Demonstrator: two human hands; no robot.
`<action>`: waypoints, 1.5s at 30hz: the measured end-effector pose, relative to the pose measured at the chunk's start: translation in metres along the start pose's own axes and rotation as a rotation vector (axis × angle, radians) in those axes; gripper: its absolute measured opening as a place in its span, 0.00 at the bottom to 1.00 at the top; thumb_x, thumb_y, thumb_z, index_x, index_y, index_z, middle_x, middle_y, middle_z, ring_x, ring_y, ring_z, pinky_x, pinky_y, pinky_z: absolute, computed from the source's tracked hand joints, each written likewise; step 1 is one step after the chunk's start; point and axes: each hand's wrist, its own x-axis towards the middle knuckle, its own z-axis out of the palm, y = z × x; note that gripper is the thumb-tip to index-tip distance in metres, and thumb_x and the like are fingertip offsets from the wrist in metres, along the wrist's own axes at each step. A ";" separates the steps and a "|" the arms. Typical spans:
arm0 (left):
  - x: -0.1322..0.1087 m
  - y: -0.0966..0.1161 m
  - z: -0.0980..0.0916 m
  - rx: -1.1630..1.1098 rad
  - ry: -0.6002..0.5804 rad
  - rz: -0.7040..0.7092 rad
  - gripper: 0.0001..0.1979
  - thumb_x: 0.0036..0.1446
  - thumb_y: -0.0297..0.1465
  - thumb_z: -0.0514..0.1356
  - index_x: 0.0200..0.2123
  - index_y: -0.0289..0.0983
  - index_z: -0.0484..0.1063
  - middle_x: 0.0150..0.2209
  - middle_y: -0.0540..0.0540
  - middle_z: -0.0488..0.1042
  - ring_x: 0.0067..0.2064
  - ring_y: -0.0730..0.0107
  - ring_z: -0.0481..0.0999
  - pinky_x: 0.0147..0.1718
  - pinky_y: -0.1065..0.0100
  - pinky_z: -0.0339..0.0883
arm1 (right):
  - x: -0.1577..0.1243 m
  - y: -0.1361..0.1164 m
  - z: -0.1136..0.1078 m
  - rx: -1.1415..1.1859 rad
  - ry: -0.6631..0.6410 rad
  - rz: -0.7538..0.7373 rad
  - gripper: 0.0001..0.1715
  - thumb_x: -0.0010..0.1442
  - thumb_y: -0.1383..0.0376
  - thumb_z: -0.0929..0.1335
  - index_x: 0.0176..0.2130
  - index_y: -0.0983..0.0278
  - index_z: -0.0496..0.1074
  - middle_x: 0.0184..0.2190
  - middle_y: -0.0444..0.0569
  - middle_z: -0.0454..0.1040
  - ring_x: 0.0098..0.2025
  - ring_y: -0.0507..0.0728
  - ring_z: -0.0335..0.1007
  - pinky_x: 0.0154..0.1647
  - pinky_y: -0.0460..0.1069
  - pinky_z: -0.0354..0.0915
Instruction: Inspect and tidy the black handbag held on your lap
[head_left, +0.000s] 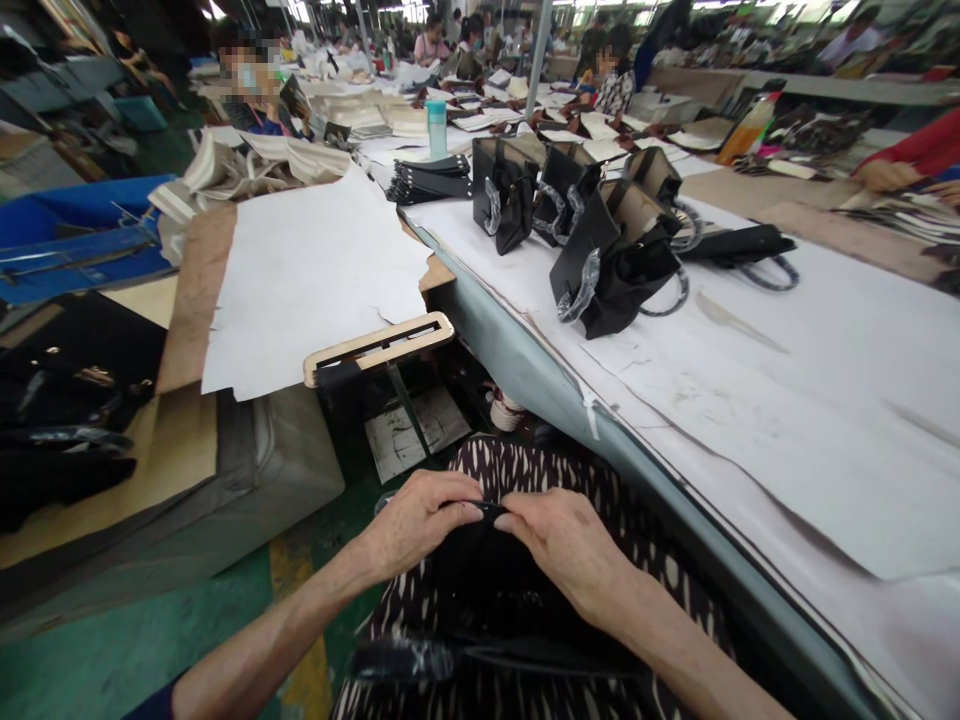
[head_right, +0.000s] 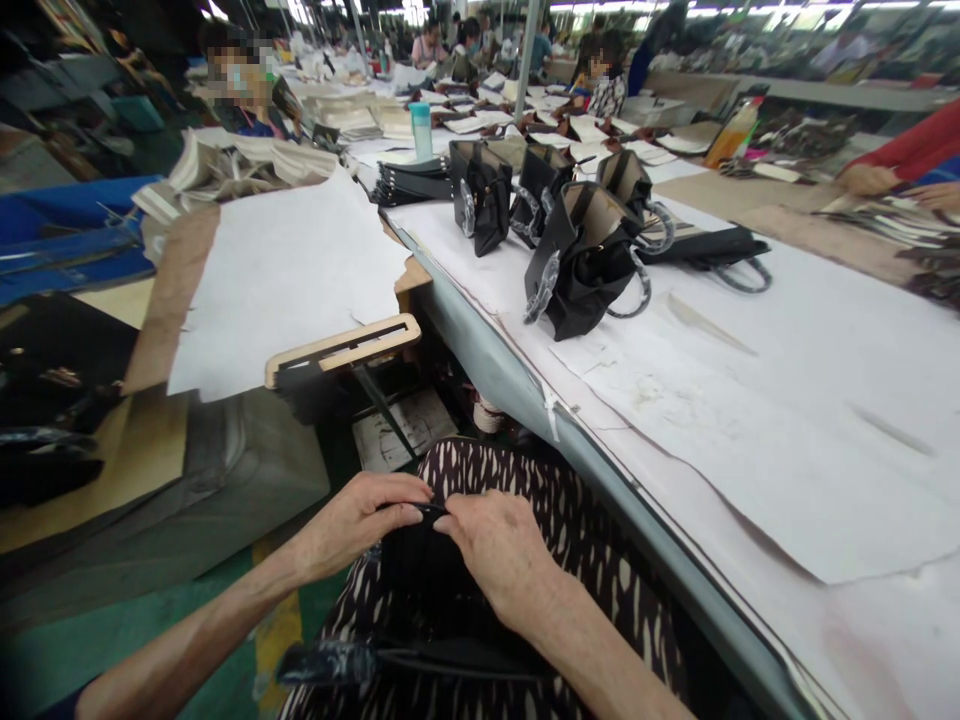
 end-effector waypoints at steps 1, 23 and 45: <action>-0.001 0.000 0.002 -0.009 0.002 -0.001 0.12 0.58 0.32 0.52 0.36 0.37 0.74 0.35 0.48 0.74 0.37 0.69 0.71 0.41 0.72 0.62 | 0.001 -0.001 0.000 0.023 -0.003 -0.013 0.15 0.61 0.63 0.59 0.26 0.63 0.68 0.25 0.45 0.74 0.27 0.52 0.68 0.28 0.46 0.51; -0.006 0.009 0.015 -0.069 0.069 0.018 0.08 0.56 0.28 0.55 0.36 0.38 0.74 0.36 0.50 0.75 0.40 0.69 0.72 0.42 0.73 0.62 | -0.001 -0.011 0.010 0.078 0.065 -0.057 0.15 0.59 0.68 0.58 0.25 0.64 0.68 0.21 0.44 0.72 0.23 0.49 0.64 0.25 0.46 0.49; -0.010 0.021 0.010 0.423 0.028 0.120 0.17 0.62 0.36 0.47 0.31 0.39 0.74 0.31 0.48 0.74 0.33 0.70 0.71 0.35 0.71 0.63 | -0.037 0.035 -0.007 0.043 0.080 0.116 0.17 0.60 0.63 0.61 0.21 0.64 0.65 0.17 0.41 0.65 0.22 0.49 0.58 0.24 0.45 0.49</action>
